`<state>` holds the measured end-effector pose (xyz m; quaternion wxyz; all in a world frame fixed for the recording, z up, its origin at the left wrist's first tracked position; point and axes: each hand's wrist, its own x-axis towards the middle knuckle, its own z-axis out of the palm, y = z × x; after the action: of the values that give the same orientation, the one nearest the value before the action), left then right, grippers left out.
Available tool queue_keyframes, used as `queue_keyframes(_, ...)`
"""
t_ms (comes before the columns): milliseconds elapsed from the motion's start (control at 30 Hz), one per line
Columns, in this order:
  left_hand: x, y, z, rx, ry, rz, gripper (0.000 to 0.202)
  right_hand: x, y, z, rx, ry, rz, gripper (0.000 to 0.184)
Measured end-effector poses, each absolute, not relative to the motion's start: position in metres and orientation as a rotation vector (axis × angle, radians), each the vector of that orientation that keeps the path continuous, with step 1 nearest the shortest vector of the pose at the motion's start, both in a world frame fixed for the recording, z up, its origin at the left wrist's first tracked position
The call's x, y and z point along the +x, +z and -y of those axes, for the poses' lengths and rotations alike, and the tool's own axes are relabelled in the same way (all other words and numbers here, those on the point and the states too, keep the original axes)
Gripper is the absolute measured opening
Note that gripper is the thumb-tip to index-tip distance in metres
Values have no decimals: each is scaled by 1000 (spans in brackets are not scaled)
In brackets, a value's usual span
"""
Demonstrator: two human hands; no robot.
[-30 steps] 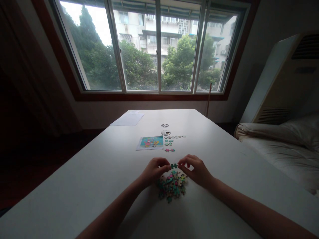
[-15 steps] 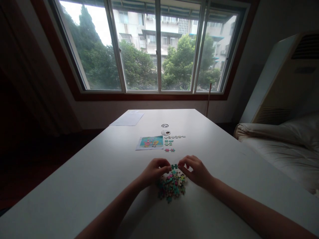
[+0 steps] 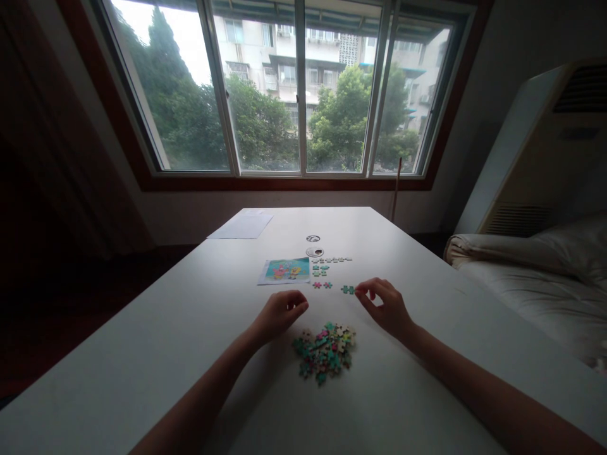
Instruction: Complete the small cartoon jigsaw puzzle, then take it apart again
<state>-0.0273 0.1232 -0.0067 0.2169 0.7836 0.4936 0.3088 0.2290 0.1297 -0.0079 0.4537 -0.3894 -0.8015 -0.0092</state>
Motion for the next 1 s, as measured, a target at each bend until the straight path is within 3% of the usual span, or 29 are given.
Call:
queue_keyframes(467,-42,-7,-127,2281,840,-1431,18,192,-9,-148,-1007,289,2139,10)
queue_keyframes(1000,-45,-11,-130,2306,801,-1476,17,162,-30,-181,-1141,293,2266,11)
